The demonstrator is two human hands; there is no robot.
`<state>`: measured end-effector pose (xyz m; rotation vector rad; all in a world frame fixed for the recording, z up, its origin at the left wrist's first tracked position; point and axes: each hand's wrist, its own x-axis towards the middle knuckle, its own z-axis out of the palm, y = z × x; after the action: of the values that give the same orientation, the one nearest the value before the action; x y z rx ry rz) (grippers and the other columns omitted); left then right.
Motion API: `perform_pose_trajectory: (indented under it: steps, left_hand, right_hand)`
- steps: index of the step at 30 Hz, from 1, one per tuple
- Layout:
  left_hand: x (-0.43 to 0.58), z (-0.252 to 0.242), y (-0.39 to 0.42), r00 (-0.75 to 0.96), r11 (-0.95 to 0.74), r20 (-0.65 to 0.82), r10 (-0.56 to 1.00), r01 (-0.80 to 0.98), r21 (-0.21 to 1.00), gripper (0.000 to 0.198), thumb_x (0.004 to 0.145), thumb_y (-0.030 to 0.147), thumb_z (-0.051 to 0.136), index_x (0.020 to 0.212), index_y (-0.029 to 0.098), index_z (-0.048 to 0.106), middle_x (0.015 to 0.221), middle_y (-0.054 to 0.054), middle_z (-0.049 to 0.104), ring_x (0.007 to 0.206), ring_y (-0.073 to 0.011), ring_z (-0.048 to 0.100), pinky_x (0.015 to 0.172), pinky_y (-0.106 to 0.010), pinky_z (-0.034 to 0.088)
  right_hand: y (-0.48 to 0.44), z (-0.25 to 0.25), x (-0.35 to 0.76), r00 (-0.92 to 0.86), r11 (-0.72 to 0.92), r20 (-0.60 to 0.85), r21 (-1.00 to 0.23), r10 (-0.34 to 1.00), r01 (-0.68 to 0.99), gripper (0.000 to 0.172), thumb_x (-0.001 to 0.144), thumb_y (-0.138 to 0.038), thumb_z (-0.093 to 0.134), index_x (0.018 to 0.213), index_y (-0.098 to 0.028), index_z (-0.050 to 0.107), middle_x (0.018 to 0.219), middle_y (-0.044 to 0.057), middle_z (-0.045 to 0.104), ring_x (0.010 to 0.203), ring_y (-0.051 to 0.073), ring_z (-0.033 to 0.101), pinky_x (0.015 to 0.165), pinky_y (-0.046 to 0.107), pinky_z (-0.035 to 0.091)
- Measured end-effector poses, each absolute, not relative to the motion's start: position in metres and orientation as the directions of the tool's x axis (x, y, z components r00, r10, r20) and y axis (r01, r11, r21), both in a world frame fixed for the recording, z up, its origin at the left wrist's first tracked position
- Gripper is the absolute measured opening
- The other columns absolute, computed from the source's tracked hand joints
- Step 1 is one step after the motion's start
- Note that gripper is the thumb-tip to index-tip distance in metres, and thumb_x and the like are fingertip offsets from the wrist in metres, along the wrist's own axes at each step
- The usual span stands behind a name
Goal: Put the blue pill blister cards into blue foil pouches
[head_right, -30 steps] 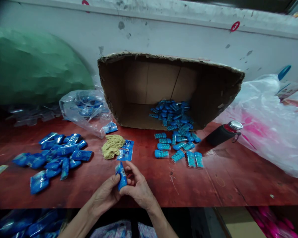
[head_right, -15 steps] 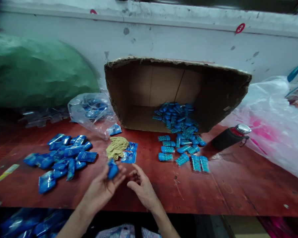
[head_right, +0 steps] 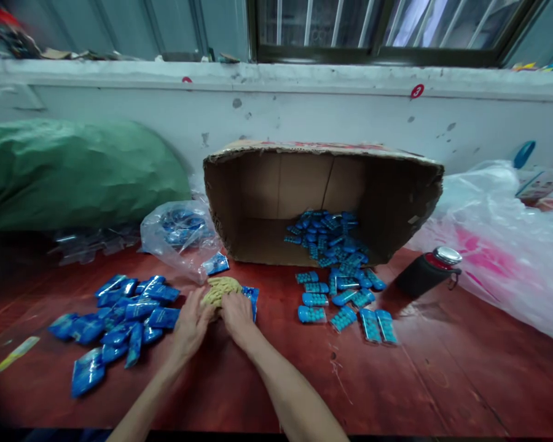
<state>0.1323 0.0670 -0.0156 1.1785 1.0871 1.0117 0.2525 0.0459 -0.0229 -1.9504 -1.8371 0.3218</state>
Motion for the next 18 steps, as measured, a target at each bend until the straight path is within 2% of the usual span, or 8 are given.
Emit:
perform_pose_trajectory:
  steps: [2, 4, 7, 9, 12, 15, 17, 18]
  left_hand:
    - [0.137, -0.033, 0.070, 0.262, -0.135, 0.068, 0.963, 0.244, 0.960, 0.035, 0.065, 0.027, 0.064, 0.099, 0.021, 0.061, 0.130, -0.009, 0.047, 0.129, -0.0229, 0.022, 0.105, -0.039, 0.007]
    - [0.138, -0.051, 0.070, 0.340, -0.348, 0.192, 0.921, 0.496, 0.796, 0.037, 0.070, 0.030, 0.057, 0.105, 0.019, 0.059, 0.129, -0.013, 0.046, 0.127, -0.0281, 0.026, 0.103, -0.048, 0.007]
    - [0.137, -0.071, 0.070, 0.418, -0.497, 0.270, 0.867, 0.696, 0.518, 0.042, 0.076, 0.029, 0.047, 0.116, 0.015, 0.052, 0.132, -0.016, 0.042, 0.126, -0.0317, 0.026, 0.101, -0.054, 0.013]
    - [0.138, -0.077, 0.070, 0.423, -0.515, 0.296, 0.857, 0.740, 0.434, 0.043, 0.079, 0.030, 0.043, 0.118, 0.013, 0.050, 0.132, -0.018, 0.042, 0.125, -0.0327, 0.028, 0.099, -0.054, 0.019]
    - [0.141, -0.073, 0.064, 0.363, -0.503, 0.358, 0.860, 0.721, 0.476, 0.042, 0.079, 0.031, 0.042, 0.115, 0.012, 0.050, 0.129, -0.019, 0.044, 0.124, -0.0323, 0.030, 0.097, -0.052, 0.026]
    - [0.142, -0.059, 0.047, 0.238, -0.455, 0.397, 0.886, 0.606, 0.652, 0.040, 0.078, 0.032, 0.044, 0.113, 0.013, 0.050, 0.125, -0.017, 0.048, 0.121, -0.0294, 0.036, 0.097, -0.048, 0.029]
    - [0.145, -0.049, 0.031, 0.147, -0.320, 0.284, 0.947, 0.470, 0.823, 0.038, 0.077, 0.034, 0.047, 0.109, 0.015, 0.052, 0.112, -0.015, 0.057, 0.109, -0.0269, 0.048, 0.091, -0.044, 0.036]
    - [0.147, -0.045, 0.022, 0.114, -0.180, 0.146, 0.983, 0.386, 0.905, 0.039, 0.075, 0.037, 0.049, 0.107, 0.015, 0.051, 0.103, -0.014, 0.060, 0.098, -0.0253, 0.055, 0.083, -0.040, 0.042]
  right_hand:
    - [0.048, -0.024, 0.254, 0.030, 0.034, 0.134, -0.453, 0.990, 0.891, 0.016, 0.082, -0.017, 0.048, 0.088, -0.020, 0.062, 0.086, 0.003, 0.065, 0.079, 0.017, 0.056, 0.069, 0.024, 0.040]
    - [0.037, -0.024, 0.261, -0.002, 0.065, 0.143, -0.439, 0.990, 0.896, 0.016, 0.083, -0.018, 0.048, 0.089, -0.024, 0.062, 0.087, 0.000, 0.064, 0.081, 0.014, 0.055, 0.069, 0.021, 0.039]
    - [0.009, -0.028, 0.277, 0.068, -0.001, 0.156, -0.395, 0.985, 0.919, 0.021, 0.083, -0.026, 0.050, 0.102, -0.026, 0.058, 0.096, 0.003, 0.061, 0.089, 0.019, 0.052, 0.073, 0.026, 0.038]
    - [-0.006, -0.033, 0.286, 0.150, -0.085, 0.158, -0.358, 0.976, 0.930, 0.023, 0.082, -0.027, 0.051, 0.104, -0.025, 0.057, 0.096, 0.006, 0.059, 0.089, 0.022, 0.051, 0.072, 0.030, 0.038]
    - [-0.015, -0.042, 0.291, 0.211, -0.149, 0.167, -0.321, 0.963, 0.935, 0.015, 0.083, -0.023, 0.049, 0.090, -0.026, 0.063, 0.087, 0.005, 0.060, 0.084, 0.022, 0.051, 0.070, 0.030, 0.037]
    - [-0.014, -0.046, 0.291, 0.216, -0.146, 0.194, -0.319, 0.957, 0.937, 0.019, 0.085, -0.020, 0.046, 0.082, -0.025, 0.064, 0.082, 0.004, 0.060, 0.081, 0.020, 0.052, 0.069, 0.028, 0.037]
    - [-0.015, -0.045, 0.291, 0.226, -0.137, 0.233, -0.344, 0.946, 0.929, 0.020, 0.086, -0.019, 0.045, 0.084, -0.025, 0.064, 0.083, 0.004, 0.060, 0.080, 0.019, 0.052, 0.069, 0.028, 0.037]
    - [-0.018, -0.043, 0.291, 0.236, -0.130, 0.263, -0.365, 0.935, 0.922, 0.020, 0.086, -0.020, 0.045, 0.086, -0.024, 0.064, 0.085, 0.005, 0.060, 0.080, 0.020, 0.052, 0.070, 0.029, 0.037]
